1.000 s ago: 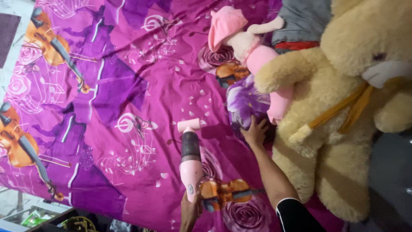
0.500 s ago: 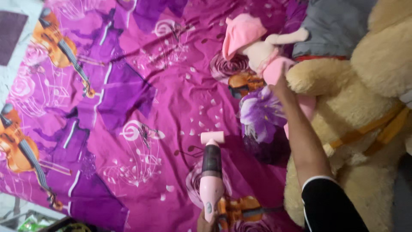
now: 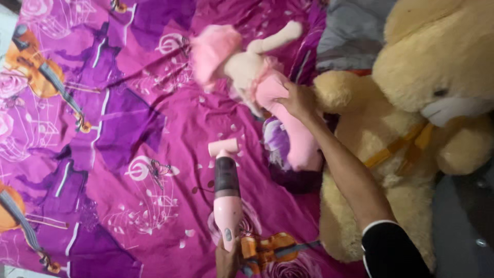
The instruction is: The person uses a handheld vacuum cleaner to clean a pink bedsheet with a violin pattern. They move a large teddy bear and a pink doll to the side to access the surface underneath, then proceed to vacuum the entire bed area systematically.
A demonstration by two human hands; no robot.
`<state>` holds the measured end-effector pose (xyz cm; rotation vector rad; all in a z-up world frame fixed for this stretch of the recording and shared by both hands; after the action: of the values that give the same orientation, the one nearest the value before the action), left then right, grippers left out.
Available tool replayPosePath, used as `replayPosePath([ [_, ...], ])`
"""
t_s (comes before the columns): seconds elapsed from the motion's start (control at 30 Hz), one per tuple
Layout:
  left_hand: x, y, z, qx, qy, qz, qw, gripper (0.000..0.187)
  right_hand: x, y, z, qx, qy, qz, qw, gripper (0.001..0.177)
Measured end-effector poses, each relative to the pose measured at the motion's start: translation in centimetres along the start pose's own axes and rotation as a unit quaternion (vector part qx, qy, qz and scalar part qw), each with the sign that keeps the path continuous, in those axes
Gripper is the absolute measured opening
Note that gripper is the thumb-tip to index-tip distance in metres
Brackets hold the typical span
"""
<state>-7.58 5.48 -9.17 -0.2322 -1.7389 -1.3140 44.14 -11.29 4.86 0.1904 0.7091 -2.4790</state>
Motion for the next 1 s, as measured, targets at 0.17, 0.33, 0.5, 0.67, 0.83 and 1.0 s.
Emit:
replayPosePath([
  [0.17, 3.6, 8.7, -3.8, 0.030, -0.050, -0.033, 0.998, 0.018, 1.4, -5.0, 12.5, -0.112, 0.085, 0.035, 0.989, 0.034],
  [0.33, 5.4, 15.7, -10.8, -0.020, -0.103, -0.089, 0.990, 0.015, 5.7, 0.1, 23.0, -0.071, 0.158, -0.083, 0.981, 0.050],
  [0.5, 5.7, 19.4, -21.8, 0.029, -0.198, -0.157, 0.967, 0.014, 8.1, 8.9, 28.0, -0.060, 0.321, -0.085, 0.941, 0.054],
  [0.67, 8.3, 19.5, -27.7, 0.002, -0.243, -0.173, 0.955, 0.021, 7.8, 22.2, 34.7, 0.188, 0.317, -0.237, 0.899, 0.090],
  [0.83, 10.2, 16.9, -28.4, -0.008, -0.252, -0.170, 0.953, 0.026, 9.0, 27.0, 34.1, 0.199, 0.211, -0.230, 0.929, 0.100],
  [1.0, 10.3, 12.5, -25.8, -0.011, -0.201, -0.120, 0.972, 0.025, 11.4, 22.2, 34.3, 0.275, 0.225, -0.141, 0.924, 0.074],
])
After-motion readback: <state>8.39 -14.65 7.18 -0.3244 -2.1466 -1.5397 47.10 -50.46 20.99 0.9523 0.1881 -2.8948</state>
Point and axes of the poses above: each hand's wrist, its own x-axis away from the middle knuckle, its own z-axis out of the back of the hand, y = z × x, the point moved 1 cm from there along -x, towards the middle knuckle, and after that the axes turned 7 degrees about z, right-handed, at the moved point
